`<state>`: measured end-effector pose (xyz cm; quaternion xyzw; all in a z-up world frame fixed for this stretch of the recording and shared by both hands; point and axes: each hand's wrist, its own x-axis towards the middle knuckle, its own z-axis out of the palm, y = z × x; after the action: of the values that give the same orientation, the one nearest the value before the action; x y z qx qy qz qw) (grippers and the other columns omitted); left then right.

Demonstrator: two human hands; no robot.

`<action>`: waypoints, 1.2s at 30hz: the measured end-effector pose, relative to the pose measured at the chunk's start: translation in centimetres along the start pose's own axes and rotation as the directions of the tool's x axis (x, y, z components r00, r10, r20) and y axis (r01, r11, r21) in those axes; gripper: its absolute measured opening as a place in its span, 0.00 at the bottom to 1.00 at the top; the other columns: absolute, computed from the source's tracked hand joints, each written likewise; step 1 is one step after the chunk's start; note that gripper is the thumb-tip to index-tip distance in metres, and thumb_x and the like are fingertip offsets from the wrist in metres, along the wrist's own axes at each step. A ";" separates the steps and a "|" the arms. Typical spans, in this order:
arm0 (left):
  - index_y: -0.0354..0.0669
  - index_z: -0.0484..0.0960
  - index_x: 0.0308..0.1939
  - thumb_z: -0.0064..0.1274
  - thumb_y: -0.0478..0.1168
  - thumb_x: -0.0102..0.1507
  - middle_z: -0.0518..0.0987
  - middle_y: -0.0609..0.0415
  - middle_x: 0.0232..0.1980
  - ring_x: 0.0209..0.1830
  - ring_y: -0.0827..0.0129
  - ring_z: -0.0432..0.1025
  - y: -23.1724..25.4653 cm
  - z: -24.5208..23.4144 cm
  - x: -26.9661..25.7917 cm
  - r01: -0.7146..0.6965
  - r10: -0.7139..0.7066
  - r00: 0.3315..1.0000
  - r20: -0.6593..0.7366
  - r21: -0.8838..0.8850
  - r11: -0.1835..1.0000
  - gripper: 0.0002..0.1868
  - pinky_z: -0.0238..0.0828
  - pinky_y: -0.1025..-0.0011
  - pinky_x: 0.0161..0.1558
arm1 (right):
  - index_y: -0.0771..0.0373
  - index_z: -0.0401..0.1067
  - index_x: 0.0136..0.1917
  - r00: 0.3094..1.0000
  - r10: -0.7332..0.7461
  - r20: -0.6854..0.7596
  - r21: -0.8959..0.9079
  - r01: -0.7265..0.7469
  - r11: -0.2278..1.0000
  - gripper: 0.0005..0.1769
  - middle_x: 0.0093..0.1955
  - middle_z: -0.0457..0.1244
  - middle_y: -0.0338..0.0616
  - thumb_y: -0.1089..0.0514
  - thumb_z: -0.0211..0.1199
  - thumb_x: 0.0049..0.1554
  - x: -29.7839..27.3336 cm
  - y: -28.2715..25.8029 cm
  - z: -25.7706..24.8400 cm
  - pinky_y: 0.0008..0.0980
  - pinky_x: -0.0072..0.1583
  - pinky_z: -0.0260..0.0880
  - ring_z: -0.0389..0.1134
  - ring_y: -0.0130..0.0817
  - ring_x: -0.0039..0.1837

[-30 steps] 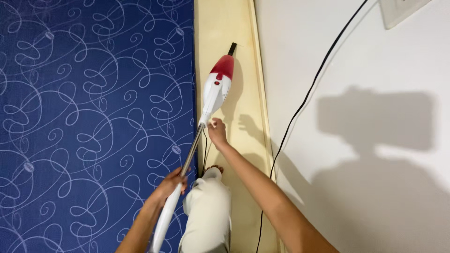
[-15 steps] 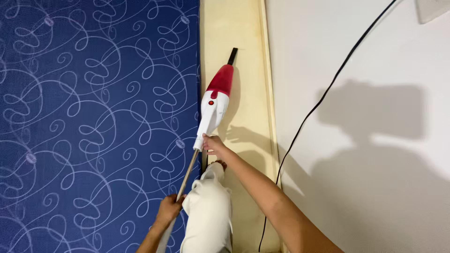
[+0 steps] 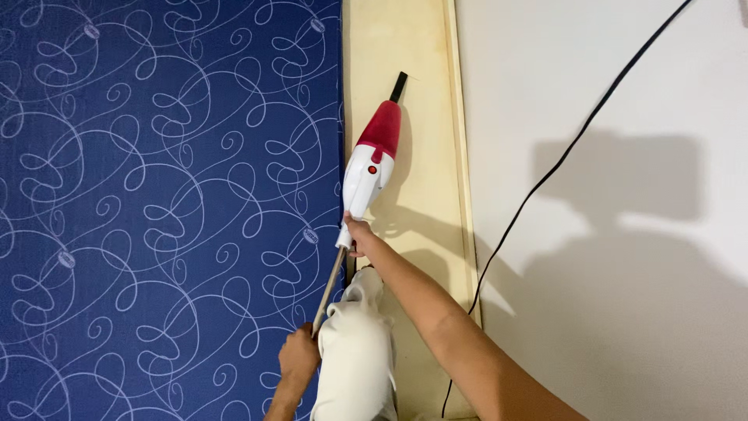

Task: The person uses a handheld vacuum cleaner to clean a wooden bed frame and a blue patterned mattress. They briefly pause to organize a white paper document on a cluttered table before resuming vacuuming the bed frame and mattress surface.

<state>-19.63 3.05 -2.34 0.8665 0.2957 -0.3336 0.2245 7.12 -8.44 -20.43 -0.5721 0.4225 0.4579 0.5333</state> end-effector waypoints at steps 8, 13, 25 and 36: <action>0.43 0.77 0.49 0.44 0.45 0.65 0.83 0.34 0.44 0.48 0.38 0.78 -0.1 -0.6 -0.3 -0.064 0.064 0.997 0.043 -0.004 0.998 0.14 0.75 0.45 0.50 | 0.72 0.70 0.63 0.965 -0.208 -0.159 0.214 0.240 0.947 0.46 0.59 0.68 0.56 0.25 0.52 0.60 0.0 0.1 1.6 0.50 0.60 0.72 0.71 0.50 0.58; 0.43 0.79 0.49 0.47 0.45 0.64 0.83 0.34 0.45 0.50 0.37 0.77 0.2 -2.6 -1.0 -0.082 0.084 0.996 0.030 -0.039 0.996 0.14 0.74 0.45 0.51 | 0.67 0.72 0.63 0.923 -0.253 -0.291 -0.139 0.221 0.965 0.45 0.62 0.66 0.57 0.23 0.43 0.62 0.7 -2.1 -0.2 0.53 0.61 0.65 0.67 0.51 0.63; 0.48 0.80 0.54 0.46 0.46 0.64 0.83 0.33 0.47 0.52 0.36 0.75 -2.0 -0.3 0.8 -0.020 0.026 0.999 0.043 -0.121 0.992 0.17 0.73 0.45 0.53 | 0.61 0.47 0.80 0.575 -0.806 0.138 -0.934 0.345 0.087 0.40 0.82 0.44 0.49 0.41 0.54 0.63 -1.7 -6.9 -3.4 0.66 0.68 0.57 0.50 0.53 0.77; 0.49 0.72 0.62 0.49 0.49 0.62 0.81 0.32 0.51 0.55 0.36 0.74 -2.3 1.5 1.3 0.044 -0.035 0.997 0.075 -0.129 0.991 0.25 0.72 0.47 0.55 | 0.58 0.45 0.82 0.761 -0.645 0.070 -0.974 0.191 0.121 0.54 0.77 0.49 0.43 0.33 0.61 0.53 -4.7 -11.5 -3.6 0.55 0.69 0.55 0.49 0.43 0.77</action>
<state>-21.07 4.34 -4.73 0.8312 0.3256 -0.3494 0.2846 17.54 -11.19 -13.27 -0.9416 -0.0312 0.3211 0.0965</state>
